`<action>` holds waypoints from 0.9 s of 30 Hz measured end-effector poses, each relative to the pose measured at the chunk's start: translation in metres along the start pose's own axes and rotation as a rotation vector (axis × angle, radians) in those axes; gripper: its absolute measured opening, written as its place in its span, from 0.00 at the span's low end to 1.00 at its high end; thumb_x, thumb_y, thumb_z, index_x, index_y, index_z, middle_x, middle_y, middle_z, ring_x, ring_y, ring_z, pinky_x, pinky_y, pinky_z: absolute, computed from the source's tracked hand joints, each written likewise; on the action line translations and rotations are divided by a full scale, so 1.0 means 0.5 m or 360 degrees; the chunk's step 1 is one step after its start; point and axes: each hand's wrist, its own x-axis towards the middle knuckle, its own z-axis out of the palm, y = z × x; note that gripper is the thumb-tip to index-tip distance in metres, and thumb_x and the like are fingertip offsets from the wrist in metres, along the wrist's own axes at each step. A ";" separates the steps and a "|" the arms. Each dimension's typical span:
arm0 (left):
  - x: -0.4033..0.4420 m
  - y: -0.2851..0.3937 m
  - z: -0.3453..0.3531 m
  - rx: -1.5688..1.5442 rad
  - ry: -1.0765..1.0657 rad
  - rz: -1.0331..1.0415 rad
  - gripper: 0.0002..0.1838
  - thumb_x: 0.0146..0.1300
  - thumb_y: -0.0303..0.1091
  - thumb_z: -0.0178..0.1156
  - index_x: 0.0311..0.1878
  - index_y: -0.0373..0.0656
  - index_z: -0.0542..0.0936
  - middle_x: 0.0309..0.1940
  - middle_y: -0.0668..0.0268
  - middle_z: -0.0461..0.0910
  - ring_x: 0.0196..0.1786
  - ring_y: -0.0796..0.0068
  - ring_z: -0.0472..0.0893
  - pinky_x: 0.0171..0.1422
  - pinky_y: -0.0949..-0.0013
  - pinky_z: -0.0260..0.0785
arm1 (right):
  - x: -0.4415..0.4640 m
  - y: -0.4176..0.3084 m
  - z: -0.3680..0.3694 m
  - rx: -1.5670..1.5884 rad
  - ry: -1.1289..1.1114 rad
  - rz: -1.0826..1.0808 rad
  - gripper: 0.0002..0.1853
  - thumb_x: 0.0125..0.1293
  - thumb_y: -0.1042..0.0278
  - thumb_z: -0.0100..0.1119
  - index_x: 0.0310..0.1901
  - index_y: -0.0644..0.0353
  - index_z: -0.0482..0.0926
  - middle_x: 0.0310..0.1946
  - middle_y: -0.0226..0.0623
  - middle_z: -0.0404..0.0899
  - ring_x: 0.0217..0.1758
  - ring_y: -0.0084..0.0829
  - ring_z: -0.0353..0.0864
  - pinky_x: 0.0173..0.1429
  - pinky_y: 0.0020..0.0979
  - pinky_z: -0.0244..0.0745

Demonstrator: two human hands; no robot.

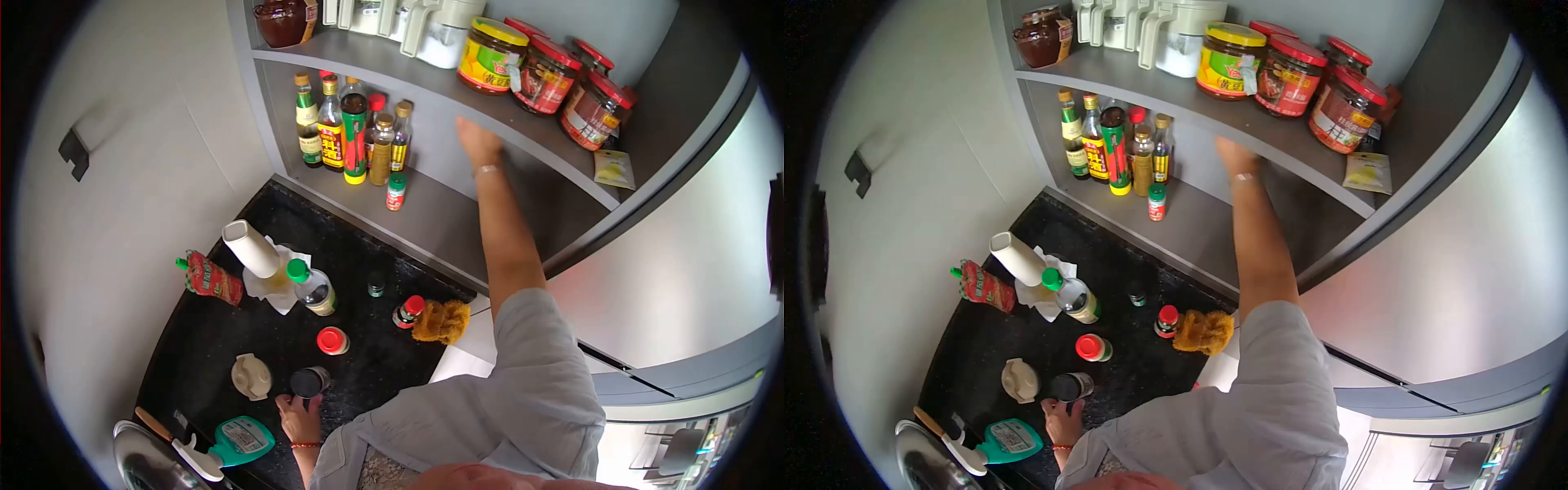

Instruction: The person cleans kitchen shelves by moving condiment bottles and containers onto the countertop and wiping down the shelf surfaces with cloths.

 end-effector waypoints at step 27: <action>-0.039 -0.023 0.003 -0.0063 0.0156 -0.0123 0.25 0.54 0.47 0.69 0.51 0.40 0.82 0.54 0.49 0.70 0.55 0.46 0.74 0.56 0.52 0.71 | 0.109 -0.459 -0.199 0.5277 -0.0553 0.1364 0.32 0.63 0.41 0.49 0.57 0.62 0.75 0.60 0.48 0.72 0.65 0.51 0.67 0.72 0.59 0.55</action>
